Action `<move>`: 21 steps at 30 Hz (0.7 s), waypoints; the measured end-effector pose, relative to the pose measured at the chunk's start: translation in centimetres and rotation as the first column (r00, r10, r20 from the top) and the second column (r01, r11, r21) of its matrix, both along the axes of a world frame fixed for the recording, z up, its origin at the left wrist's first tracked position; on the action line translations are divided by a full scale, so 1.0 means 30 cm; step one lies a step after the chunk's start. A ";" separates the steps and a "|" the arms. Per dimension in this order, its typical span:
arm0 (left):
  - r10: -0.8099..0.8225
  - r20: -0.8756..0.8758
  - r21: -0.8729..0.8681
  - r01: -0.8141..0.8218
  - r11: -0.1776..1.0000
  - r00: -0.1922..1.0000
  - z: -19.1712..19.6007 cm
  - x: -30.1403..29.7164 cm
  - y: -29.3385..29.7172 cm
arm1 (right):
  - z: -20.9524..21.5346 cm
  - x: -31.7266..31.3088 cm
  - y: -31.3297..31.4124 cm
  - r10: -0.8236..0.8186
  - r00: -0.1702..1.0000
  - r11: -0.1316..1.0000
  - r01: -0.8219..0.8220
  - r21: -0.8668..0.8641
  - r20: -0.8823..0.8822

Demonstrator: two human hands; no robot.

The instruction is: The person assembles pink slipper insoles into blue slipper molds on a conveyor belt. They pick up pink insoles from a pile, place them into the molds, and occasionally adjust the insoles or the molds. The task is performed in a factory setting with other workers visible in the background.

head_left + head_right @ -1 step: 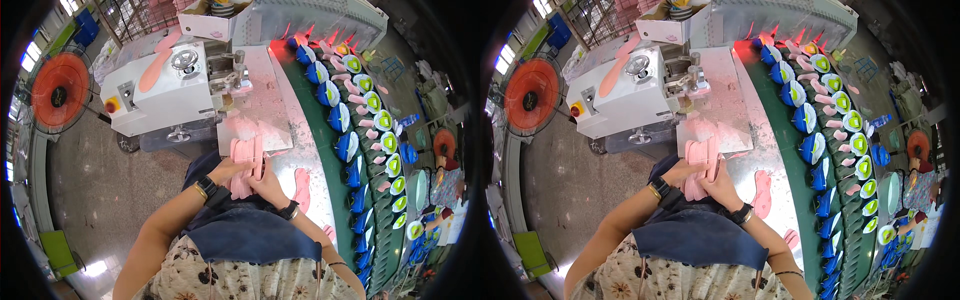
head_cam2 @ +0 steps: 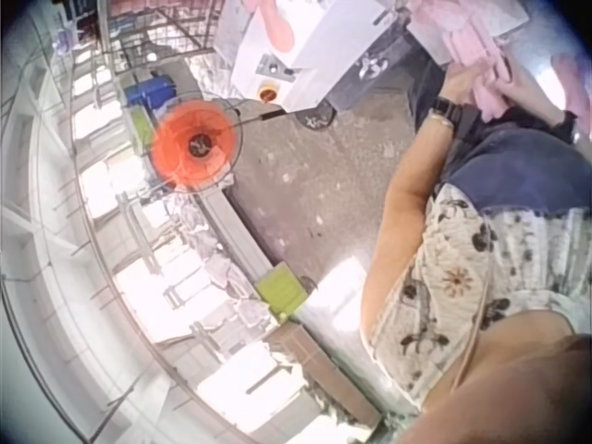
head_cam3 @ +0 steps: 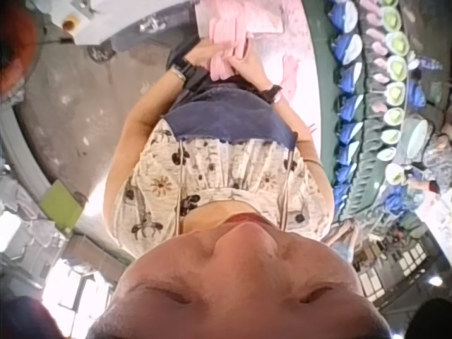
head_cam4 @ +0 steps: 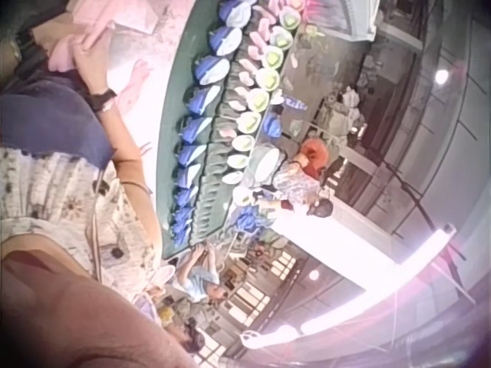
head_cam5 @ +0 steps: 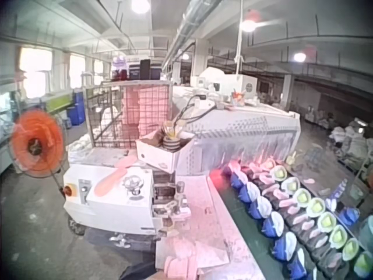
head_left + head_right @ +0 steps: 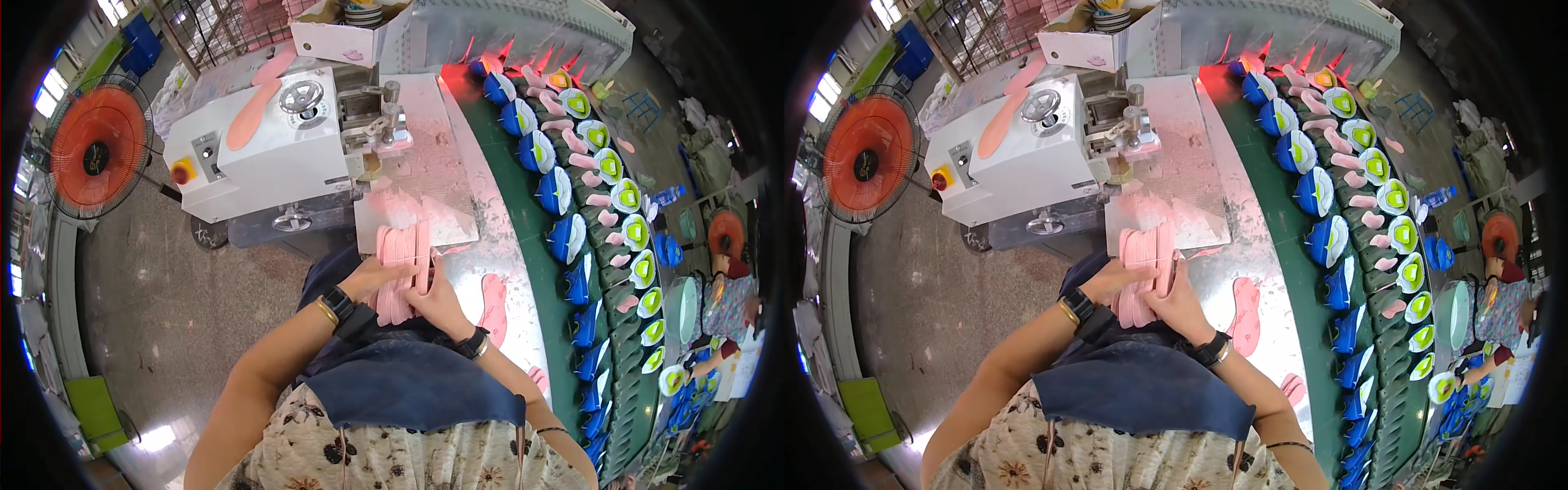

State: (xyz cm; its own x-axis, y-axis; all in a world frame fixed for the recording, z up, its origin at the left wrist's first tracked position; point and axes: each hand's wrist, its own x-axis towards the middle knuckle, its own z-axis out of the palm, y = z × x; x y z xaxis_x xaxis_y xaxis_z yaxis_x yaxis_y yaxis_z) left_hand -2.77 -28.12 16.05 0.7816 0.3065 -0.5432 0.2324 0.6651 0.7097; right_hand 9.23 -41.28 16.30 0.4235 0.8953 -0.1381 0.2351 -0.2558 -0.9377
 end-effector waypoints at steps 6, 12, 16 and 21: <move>-0.112 -0.076 0.036 0.115 0.993 0.991 0.021 -0.052 0.042 | 0.134 0.048 -0.018 0.115 0.929 0.972 -0.178 -0.153 -0.353; -0.204 -0.164 0.541 0.261 0.800 0.965 0.044 -0.103 0.084 | 0.018 0.018 -0.002 -0.023 0.922 0.999 0.031 0.014 -0.386; -0.336 -0.412 0.651 0.532 0.542 0.847 0.102 -0.121 0.088 | 0.018 0.018 0.032 -0.057 0.990 0.997 0.050 0.057 0.126; -0.530 -0.562 0.483 0.772 0.413 0.635 0.139 -0.134 0.096 | 0.041 0.084 0.026 0.107 0.968 0.991 -0.121 0.048 0.228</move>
State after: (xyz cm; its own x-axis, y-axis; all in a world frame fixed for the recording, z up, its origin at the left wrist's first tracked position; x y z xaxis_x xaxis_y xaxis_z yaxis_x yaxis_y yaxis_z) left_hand -6.79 -25.24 20.22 0.7460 0.1143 -0.6561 0.6442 -0.3737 0.6674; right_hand 11.75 -40.49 17.54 0.3317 0.9434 0.0050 0.4657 -0.1591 -0.8705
